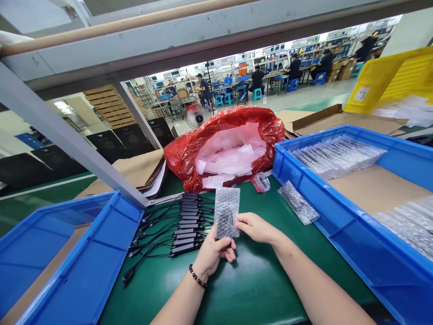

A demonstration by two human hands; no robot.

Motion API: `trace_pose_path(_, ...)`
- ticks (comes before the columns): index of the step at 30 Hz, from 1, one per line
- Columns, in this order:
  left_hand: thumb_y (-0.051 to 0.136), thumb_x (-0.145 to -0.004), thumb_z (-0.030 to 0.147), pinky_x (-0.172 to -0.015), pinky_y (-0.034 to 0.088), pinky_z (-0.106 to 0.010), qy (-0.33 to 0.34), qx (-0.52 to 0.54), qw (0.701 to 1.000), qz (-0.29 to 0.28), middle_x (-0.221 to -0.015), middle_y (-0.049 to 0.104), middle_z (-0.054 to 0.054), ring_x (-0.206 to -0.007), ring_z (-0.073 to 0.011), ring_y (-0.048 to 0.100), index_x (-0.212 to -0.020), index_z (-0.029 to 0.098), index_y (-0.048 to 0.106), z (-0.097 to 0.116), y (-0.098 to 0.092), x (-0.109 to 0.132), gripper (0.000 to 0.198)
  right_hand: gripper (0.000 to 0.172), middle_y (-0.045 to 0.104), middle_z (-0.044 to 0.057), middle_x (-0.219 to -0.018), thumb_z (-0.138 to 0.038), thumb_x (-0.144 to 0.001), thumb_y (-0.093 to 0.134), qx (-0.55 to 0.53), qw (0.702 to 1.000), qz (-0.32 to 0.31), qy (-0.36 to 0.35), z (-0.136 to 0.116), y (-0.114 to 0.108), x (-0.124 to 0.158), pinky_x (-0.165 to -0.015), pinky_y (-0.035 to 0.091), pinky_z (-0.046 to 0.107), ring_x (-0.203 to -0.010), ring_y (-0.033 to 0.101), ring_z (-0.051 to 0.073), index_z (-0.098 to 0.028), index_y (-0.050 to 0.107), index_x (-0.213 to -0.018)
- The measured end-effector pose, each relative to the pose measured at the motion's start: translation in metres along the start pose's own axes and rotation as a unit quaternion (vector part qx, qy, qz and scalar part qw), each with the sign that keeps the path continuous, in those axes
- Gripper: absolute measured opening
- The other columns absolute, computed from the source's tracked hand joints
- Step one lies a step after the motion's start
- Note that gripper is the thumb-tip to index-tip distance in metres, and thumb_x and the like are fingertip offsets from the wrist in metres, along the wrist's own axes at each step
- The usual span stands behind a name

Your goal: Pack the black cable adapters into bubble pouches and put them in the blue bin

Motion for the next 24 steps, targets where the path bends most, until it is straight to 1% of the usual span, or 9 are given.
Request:
trace_pose_path(3, 0.067, -0.064, 0.026, -0.038, 0.043, -0.017, 0.010, 0.014, 1.000, 0.022, -0.058, 0.061, -0.001, -0.042, -0.0120, 0.058, -0.094, 0.015, 0.047, 0.002, -0.001, -0.001, 0.038, 0.021, 0.058, -0.001, -0.063, -0.034, -0.080, 0.051, 0.000, 1.000, 0.011, -0.010, 0.000, 0.005, 0.000, -0.058, 0.042, 0.024, -0.060, 0.051, 0.014, -0.017, 0.061, -0.072)
trace_pose_path(5, 0.068, -0.064, 0.027, -0.041, 0.044, -0.018, 0.029, 0.041, 0.998, 0.046, -0.060, 0.062, -0.002, -0.046, -0.0125, 0.059, -0.087, 0.013, 0.050, 0.003, -0.002, -0.002, 0.033, 0.021, 0.061, 0.001, -0.075, -0.032, -0.080, 0.051, -0.008, 0.998, 0.063, -0.018, -0.003, 0.012, -0.001, -0.065, 0.045, 0.027, -0.069, 0.055, 0.016, -0.018, 0.060, -0.092)
trace_pose_path(7, 0.069, -0.063, 0.027, -0.046, 0.046, -0.020, 0.061, 0.084, 0.992, 0.071, -0.061, 0.061, -0.002, -0.051, -0.0124, 0.060, -0.083, 0.013, 0.052, 0.004, -0.004, -0.003, 0.029, 0.049, 0.059, 0.005, -0.095, -0.031, -0.075, 0.057, -0.003, 0.993, 0.115, -0.041, -0.006, 0.023, 0.000, -0.075, 0.045, 0.031, -0.084, 0.056, 0.018, -0.019, 0.043, -0.121)
trace_pose_path(9, 0.069, -0.064, 0.027, -0.050, 0.047, -0.020, 0.082, 0.127, 0.985, 0.087, -0.061, 0.061, -0.002, -0.054, -0.0118, 0.059, -0.078, 0.012, 0.055, 0.003, -0.005, -0.003, 0.025, 0.079, 0.053, 0.009, -0.110, -0.028, -0.067, 0.066, 0.033, 0.989, 0.120, -0.083, -0.010, 0.038, 0.001, -0.084, 0.043, 0.036, -0.095, 0.053, 0.021, -0.019, 0.025, -0.133)
trace_pose_path(10, 0.069, -0.064, 0.027, -0.052, 0.047, -0.021, 0.086, 0.146, 0.981, 0.089, -0.060, 0.060, -0.001, -0.055, -0.0114, 0.058, -0.077, 0.012, 0.056, 0.002, -0.004, -0.003, 0.024, 0.081, 0.053, 0.009, -0.112, -0.025, -0.065, 0.067, 0.061, 0.986, 0.114, -0.107, -0.011, 0.045, 0.002, -0.085, 0.043, 0.037, -0.097, 0.053, 0.022, -0.019, 0.024, -0.134)
trace_pose_path(12, 0.069, -0.066, 0.028, -0.056, 0.047, -0.022, 0.083, 0.176, 0.978, 0.072, -0.062, 0.060, -0.001, -0.058, -0.0116, 0.058, -0.078, 0.013, 0.058, 0.001, -0.003, -0.003, 0.022, 0.067, 0.056, 0.010, -0.107, -0.020, -0.068, 0.062, 0.119, 0.975, 0.113, -0.148, -0.012, 0.055, 0.003, -0.085, 0.044, 0.038, -0.095, 0.053, 0.023, -0.020, 0.035, -0.129)
trace_pose_path(16, 0.068, -0.067, 0.031, -0.069, 0.047, -0.026, 0.076, 0.188, 0.979, 0.014, -0.091, 0.064, -0.005, -0.081, -0.0162, 0.060, -0.097, 0.018, 0.058, 0.008, -0.008, -0.003, 0.034, 0.050, 0.057, 0.010, -0.109, -0.016, -0.075, 0.052, 0.167, 0.958, 0.141, -0.188, -0.009, 0.051, 0.004, -0.088, 0.043, 0.041, -0.099, 0.053, 0.024, -0.021, 0.044, -0.124)
trace_pose_path(20, 0.067, -0.068, 0.036, -0.081, 0.045, -0.031, 0.124, 0.227, 0.962, 0.090, -0.095, 0.065, -0.005, -0.088, -0.0175, 0.059, -0.098, 0.018, 0.057, 0.024, -0.028, -0.008, 0.036, 0.053, 0.052, 0.008, -0.122, -0.019, -0.079, 0.051, 0.124, 0.974, 0.067, -0.176, -0.008, 0.044, 0.005, -0.093, 0.040, 0.040, -0.109, 0.050, 0.024, -0.024, 0.038, -0.129)
trace_pose_path(24, 0.071, -0.064, 0.032, -0.084, 0.045, -0.038, 0.120, 0.260, 0.948, 0.136, -0.085, 0.067, -0.007, -0.084, -0.0213, 0.062, -0.090, 0.014, 0.059, 0.025, -0.031, -0.010, 0.034, 0.066, 0.063, 0.005, -0.104, -0.019, -0.080, 0.050, 0.011, 0.993, 0.021, -0.115, -0.007, 0.047, 0.004, -0.087, 0.044, 0.035, -0.096, 0.058, 0.019, -0.022, 0.018, -0.138)
Point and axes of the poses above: each hand's wrist, its own x-axis away from the middle knuckle, its own y-axis out of the palm, z = x × y, the point moved 2 cm from there along -x, towards the middle knuckle
